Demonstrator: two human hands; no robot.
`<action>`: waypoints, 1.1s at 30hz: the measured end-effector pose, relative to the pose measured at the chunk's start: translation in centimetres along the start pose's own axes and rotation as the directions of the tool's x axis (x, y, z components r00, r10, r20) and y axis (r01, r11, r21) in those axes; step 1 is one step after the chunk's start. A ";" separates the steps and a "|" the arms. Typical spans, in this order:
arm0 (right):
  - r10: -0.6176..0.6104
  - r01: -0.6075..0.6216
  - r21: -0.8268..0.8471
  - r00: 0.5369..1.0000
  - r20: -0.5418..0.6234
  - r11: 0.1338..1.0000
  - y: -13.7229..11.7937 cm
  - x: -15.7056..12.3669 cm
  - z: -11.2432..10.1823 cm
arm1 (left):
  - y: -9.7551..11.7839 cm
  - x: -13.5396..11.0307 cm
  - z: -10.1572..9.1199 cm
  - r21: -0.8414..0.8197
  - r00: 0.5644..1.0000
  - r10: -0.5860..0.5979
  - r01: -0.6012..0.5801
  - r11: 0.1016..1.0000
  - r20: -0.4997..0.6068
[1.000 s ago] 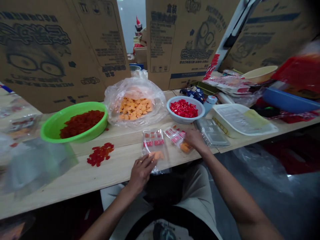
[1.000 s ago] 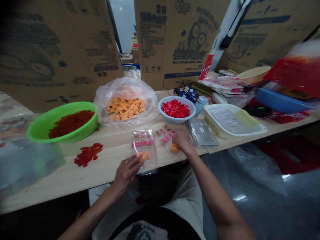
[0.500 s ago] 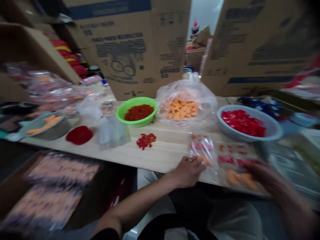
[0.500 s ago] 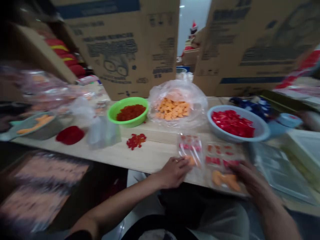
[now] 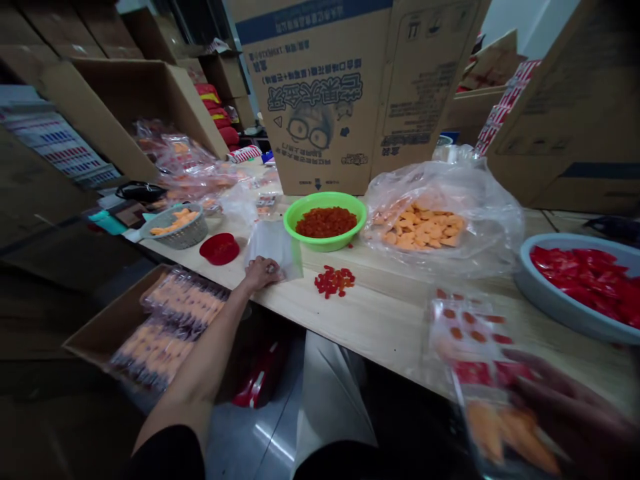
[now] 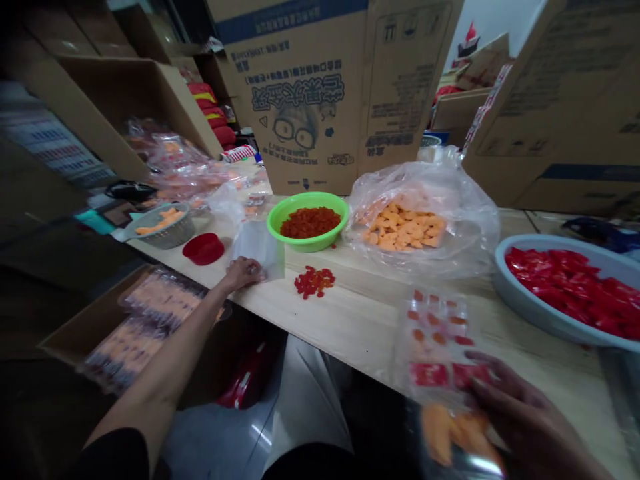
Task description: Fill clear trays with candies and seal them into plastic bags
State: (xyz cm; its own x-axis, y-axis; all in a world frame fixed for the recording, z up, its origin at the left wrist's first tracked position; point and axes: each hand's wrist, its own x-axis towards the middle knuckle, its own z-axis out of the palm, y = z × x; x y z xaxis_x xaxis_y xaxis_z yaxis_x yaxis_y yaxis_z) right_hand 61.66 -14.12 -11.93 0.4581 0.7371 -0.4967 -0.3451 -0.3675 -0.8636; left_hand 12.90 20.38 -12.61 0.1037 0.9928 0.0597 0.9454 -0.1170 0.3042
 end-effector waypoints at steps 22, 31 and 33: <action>0.056 -0.062 0.104 0.996 0.064 0.993 1.2 5.7 4.6 | 1.5 -4.7 1.6 -0.457 0.965 0.049 -0.165 0.874 -0.256; 0.047 -0.053 0.166 0.998 0.040 0.985 0.8 5.2 1.7 | 1.5 -4.7 0.7 -0.386 0.990 0.018 -0.071 0.920 -0.139; 0.039 -0.047 0.159 0.998 0.054 0.986 0.9 5.1 1.5 | 1.5 -4.6 0.5 -0.351 0.988 -0.024 -0.032 0.936 -0.155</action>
State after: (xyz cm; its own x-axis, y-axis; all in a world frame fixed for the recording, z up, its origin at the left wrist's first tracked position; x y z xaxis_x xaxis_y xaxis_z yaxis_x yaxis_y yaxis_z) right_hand 62.51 -9.82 -15.13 0.3996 0.7519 -0.5243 -0.4918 -0.3068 -0.8148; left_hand 14.05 15.60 -12.93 0.0314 0.9795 0.1988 0.7728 -0.1499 0.6167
